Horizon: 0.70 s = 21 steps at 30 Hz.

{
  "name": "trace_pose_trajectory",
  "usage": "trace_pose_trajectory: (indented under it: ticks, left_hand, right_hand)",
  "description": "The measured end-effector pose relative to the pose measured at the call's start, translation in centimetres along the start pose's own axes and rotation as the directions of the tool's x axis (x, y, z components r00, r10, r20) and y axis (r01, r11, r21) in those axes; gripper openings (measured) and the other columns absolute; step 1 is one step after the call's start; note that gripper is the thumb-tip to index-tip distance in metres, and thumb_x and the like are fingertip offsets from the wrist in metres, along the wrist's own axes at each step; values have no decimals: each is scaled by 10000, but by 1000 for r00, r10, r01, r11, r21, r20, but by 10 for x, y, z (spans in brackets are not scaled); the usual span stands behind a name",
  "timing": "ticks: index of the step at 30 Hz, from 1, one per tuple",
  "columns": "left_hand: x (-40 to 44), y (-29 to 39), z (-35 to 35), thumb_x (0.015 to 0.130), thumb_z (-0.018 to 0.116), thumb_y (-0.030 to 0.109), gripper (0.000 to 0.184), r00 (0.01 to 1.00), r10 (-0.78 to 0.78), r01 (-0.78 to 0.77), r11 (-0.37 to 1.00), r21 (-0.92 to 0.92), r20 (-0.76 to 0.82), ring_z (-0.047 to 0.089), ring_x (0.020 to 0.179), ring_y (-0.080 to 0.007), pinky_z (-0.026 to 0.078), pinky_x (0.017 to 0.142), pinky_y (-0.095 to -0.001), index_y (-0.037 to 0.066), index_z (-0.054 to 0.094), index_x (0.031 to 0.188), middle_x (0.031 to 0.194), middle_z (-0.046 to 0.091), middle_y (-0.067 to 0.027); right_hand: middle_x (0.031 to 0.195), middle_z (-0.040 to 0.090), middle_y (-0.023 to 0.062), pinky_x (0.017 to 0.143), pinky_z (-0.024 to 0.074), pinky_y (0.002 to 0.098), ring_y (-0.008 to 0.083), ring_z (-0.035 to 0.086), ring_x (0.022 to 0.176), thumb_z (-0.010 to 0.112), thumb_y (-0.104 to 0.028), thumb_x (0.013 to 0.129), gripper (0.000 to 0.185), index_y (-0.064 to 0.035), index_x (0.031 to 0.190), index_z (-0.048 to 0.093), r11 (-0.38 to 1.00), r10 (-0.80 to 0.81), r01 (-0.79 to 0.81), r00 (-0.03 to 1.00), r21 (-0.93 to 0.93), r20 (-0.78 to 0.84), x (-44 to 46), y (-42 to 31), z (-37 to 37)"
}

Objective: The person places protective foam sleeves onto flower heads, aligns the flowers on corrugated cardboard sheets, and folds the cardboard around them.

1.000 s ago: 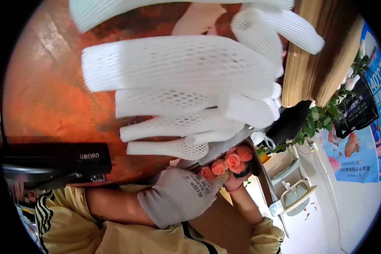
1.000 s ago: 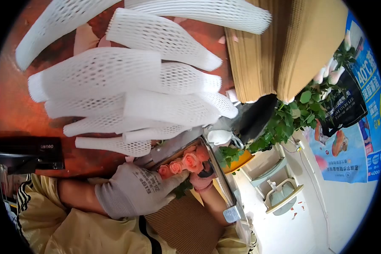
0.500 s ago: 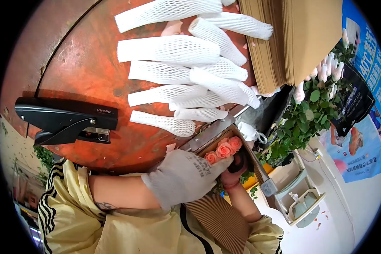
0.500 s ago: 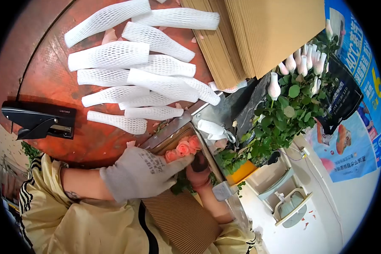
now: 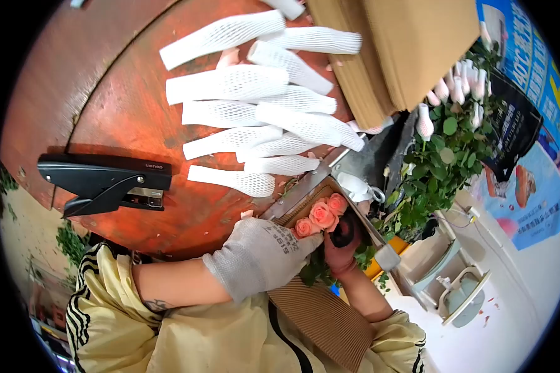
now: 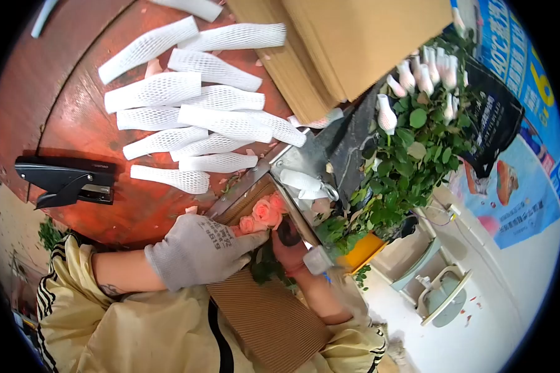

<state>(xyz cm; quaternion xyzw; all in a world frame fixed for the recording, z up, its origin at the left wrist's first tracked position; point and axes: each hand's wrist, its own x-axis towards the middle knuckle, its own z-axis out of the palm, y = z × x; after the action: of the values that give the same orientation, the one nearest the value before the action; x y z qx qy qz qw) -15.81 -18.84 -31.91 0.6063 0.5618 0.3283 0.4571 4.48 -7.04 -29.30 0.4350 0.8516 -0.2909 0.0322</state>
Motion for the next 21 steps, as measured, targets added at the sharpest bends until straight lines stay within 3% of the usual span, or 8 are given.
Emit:
trace_pose_trajectory:
  ticks: [3,5,7,9,10,11,13,21]
  left_hand:
    - [2,4,0,841,541,352,367,999,-48,47,993,109,8,601,563,-198,461,552,-430,242,587,1188,644,603,6]
    - [5,1,4,840,539,360,375,998,-46,46,999,9,-38,605,589,-203,465,571,-388,249,581,1195,633,600,-2]
    - [4,1,-4,849,524,369,371,999,-34,37,996,77,-39,616,609,-213,471,574,-370,251,579,1196,652,615,-18]
    - [10,1,-8,852,480,323,293,983,-107,104,994,30,151,643,697,-283,496,636,-443,267,584,1121,769,651,-84]
    - [10,-2,-4,846,477,328,273,991,-95,88,993,72,97,637,671,-290,500,620,-434,279,580,1095,743,640,-85]
    - [13,-6,-2,846,477,328,273,991,-102,94,991,96,89,637,671,-290,500,620,-434,279,580,1095,743,640,-85]
    - [15,-2,-11,843,480,342,272,986,-44,23,992,128,160,641,667,-294,505,619,-437,289,578,1091,736,640,-80]
    - [3,29,-25,822,508,347,422,979,-87,-1,903,429,187,647,766,-307,513,677,-426,346,528,1244,847,646,-143]
  right_hand:
    - [1080,595,118,876,449,334,228,581,994,665,-55,756,315,26,1052,590,997,-5,5,1000,71,-4,-8,16,-5]
    - [1090,588,130,870,454,345,251,585,1001,675,-51,734,360,4,1078,586,978,152,-161,986,132,72,-9,13,-13]
    - [1107,582,139,857,463,367,290,589,998,686,-53,706,417,-27,1109,583,924,257,-289,954,251,153,2,-14,-27]
    - [1086,596,129,808,474,412,332,584,927,693,-87,687,434,-76,1111,598,974,73,-7,956,-228,283,7,-16,-42]
    - [996,612,106,762,474,425,340,573,864,708,-134,675,414,-122,1079,620,917,-138,191,976,-350,170,1,-12,-40]
    - [996,612,106,762,474,425,340,573,864,708,-134,675,414,-122,1079,620,920,-157,203,975,-337,157,-1,-10,-38]
    - [912,603,88,749,473,404,305,581,848,721,-151,666,395,-136,1049,630,781,-433,388,901,-489,22,-4,-13,-39]
    - [994,601,84,726,482,402,298,600,850,662,-247,734,358,-171,1080,614,760,-559,460,824,-459,-98,9,-15,-11]
